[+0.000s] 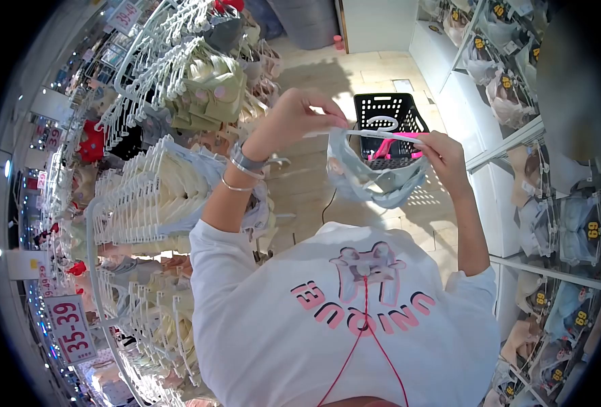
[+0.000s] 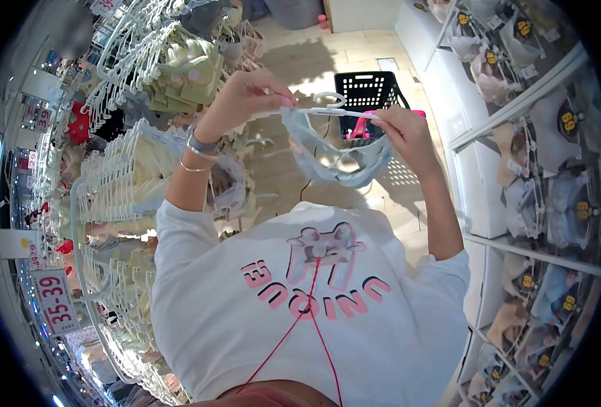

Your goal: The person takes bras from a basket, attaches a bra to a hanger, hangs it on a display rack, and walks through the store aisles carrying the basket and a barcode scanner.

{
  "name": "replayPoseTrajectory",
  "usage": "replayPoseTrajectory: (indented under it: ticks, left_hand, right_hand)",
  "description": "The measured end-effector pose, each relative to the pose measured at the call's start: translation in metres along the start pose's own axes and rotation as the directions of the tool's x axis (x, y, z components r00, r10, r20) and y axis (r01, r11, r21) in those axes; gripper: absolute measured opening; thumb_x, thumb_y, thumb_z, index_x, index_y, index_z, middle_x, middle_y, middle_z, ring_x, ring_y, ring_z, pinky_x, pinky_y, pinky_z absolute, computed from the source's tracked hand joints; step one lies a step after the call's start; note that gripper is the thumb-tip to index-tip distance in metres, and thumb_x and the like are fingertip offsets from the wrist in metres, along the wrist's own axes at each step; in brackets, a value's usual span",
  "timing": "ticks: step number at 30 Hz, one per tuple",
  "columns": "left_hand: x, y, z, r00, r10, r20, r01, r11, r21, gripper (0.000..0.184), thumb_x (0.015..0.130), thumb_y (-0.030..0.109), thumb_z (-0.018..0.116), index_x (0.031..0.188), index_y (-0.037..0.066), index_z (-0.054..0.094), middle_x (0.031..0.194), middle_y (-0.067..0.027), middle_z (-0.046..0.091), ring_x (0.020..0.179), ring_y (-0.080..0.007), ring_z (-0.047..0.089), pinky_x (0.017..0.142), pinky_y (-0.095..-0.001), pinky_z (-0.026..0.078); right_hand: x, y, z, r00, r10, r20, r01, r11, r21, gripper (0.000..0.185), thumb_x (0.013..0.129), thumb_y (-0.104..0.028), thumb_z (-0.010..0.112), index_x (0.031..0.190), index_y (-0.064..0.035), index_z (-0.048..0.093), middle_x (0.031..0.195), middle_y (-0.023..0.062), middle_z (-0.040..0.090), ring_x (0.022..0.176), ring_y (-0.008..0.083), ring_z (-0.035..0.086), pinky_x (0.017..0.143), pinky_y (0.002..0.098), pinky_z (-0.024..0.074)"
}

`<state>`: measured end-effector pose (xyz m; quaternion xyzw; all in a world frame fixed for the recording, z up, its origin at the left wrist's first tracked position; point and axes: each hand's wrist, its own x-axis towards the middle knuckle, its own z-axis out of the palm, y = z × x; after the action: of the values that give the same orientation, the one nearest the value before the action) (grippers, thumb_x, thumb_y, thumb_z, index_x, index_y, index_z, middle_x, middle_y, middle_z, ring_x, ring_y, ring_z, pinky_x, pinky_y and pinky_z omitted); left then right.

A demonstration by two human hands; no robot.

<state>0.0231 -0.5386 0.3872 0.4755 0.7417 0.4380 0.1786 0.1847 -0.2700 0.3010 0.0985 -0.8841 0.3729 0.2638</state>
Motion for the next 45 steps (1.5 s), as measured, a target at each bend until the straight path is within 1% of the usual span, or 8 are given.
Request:
replayPoseTrajectory:
  ticks: [5, 13, 22, 25, 29, 32, 39, 45]
  left_hand:
    - [-0.015, 0.009, 0.032, 0.910, 0.369, -0.190, -0.317, 0.914, 0.255, 0.008, 0.082, 0.005, 0.064, 0.088, 0.007, 0.068, 0.088, 0.0015, 0.069, 0.082, -0.0134, 0.064, 0.075, -0.0275, 0.049]
    - [-0.015, 0.010, 0.017, 0.984, 0.137, -0.114, -0.145, 0.987, -0.071, 0.006, 0.088, -0.002, 0.055, 0.090, -0.004, 0.060, 0.085, -0.0092, 0.065, 0.080, -0.0155, 0.065, 0.073, -0.0250, 0.052]
    - [-0.010, 0.013, 0.006, 0.932, 0.002, -0.363, 0.018, 0.998, 0.052, 0.014, 0.086, 0.005, 0.061, 0.096, -0.004, 0.065, 0.081, -0.0071, 0.069, 0.075, -0.0090, 0.064, 0.067, -0.0209, 0.052]
    - [-0.005, -0.010, -0.002, 0.976, -0.063, -0.209, 0.085, 0.991, 0.099, 0.015, 0.086, 0.006, 0.062, 0.097, -0.004, 0.066, 0.083, -0.0063, 0.068, 0.073, -0.0081, 0.064, 0.066, -0.0205, 0.052]
    - [-0.007, -0.027, -0.012, 0.973, -0.169, 0.155, 0.198, 0.961, -0.194, 0.010, 0.084, 0.003, 0.062, 0.092, -0.002, 0.066, 0.080, -0.0080, 0.066, 0.070, -0.0115, 0.063, 0.064, -0.0227, 0.052]
    - [-0.012, -0.051, -0.016, 0.960, 0.019, 0.280, 0.190, 0.690, -0.698, 0.006, 0.084, 0.004, 0.062, 0.087, 0.000, 0.065, 0.074, -0.0108, 0.063, 0.068, -0.0149, 0.062, 0.059, -0.0242, 0.050]
    - [-0.032, -0.066, 0.048, 0.981, -0.191, 0.042, 0.035, -0.040, -0.999, 0.021, 0.090, 0.010, 0.055, 0.108, 0.000, 0.055, 0.085, -0.0099, 0.060, 0.068, -0.0129, 0.059, 0.057, -0.0197, 0.051]
    - [-0.035, -0.059, 0.101, 0.905, -0.294, -0.308, -0.265, 0.178, -0.948, 0.027, 0.088, -0.002, 0.046, 0.115, -0.004, 0.053, 0.098, -0.0116, 0.061, 0.093, -0.0147, 0.060, 0.080, -0.0227, 0.051]
  right_hand:
    - [-0.003, -0.002, 0.004, 0.996, -0.074, -0.044, 0.068, 0.990, -0.125, 0.012, 0.081, -0.006, 0.064, 0.092, -0.0006, 0.065, 0.078, 0.0124, 0.062, 0.070, 0.0260, 0.061, 0.062, 0.0343, 0.0469]
    - [0.008, -0.011, 0.007, 0.991, -0.126, -0.046, 0.117, 0.982, -0.151, 0.012, 0.081, -0.007, 0.064, 0.092, -0.0017, 0.065, 0.081, 0.0090, 0.062, 0.071, 0.0244, 0.060, 0.064, 0.0333, 0.0482]
    - [0.007, -0.011, 0.024, 0.937, -0.303, -0.176, 0.275, 0.947, -0.167, 0.014, 0.081, -0.014, 0.064, 0.091, -0.0040, 0.066, 0.077, 0.0072, 0.061, 0.071, 0.0233, 0.060, 0.061, 0.0329, 0.0462]
    - [0.005, -0.016, 0.017, 0.947, -0.277, -0.166, 0.261, 0.959, -0.110, 0.016, 0.079, -0.006, 0.065, 0.094, -0.0010, 0.065, 0.079, 0.0096, 0.062, 0.065, 0.0224, 0.059, 0.057, 0.0304, 0.0455]
    - [0.004, -0.026, 0.013, 0.942, -0.273, -0.194, 0.255, 0.960, -0.113, 0.015, 0.080, -0.006, 0.065, 0.094, -0.0010, 0.065, 0.077, 0.0094, 0.062, 0.063, 0.0223, 0.058, 0.056, 0.0296, 0.0451]
    - [-0.001, -0.020, 0.013, 0.959, -0.185, -0.212, 0.193, 0.981, 0.016, 0.013, 0.082, -0.004, 0.063, 0.094, -0.0005, 0.065, 0.078, 0.0075, 0.062, 0.065, 0.0174, 0.057, 0.058, 0.0265, 0.0436]
    - [-0.008, -0.008, 0.009, 0.973, 0.075, -0.219, -0.043, 0.988, 0.146, 0.013, 0.085, -0.002, 0.059, 0.097, 0.0009, 0.065, 0.076, 0.0049, 0.061, 0.064, 0.0122, 0.053, 0.058, 0.0234, 0.0411]
    - [-0.019, 0.011, 0.017, 0.972, 0.059, -0.226, -0.060, 0.998, 0.004, 0.014, 0.083, -0.009, 0.062, 0.094, -0.0008, 0.065, 0.077, 0.0083, 0.061, 0.068, 0.0206, 0.058, 0.061, 0.0301, 0.0452]
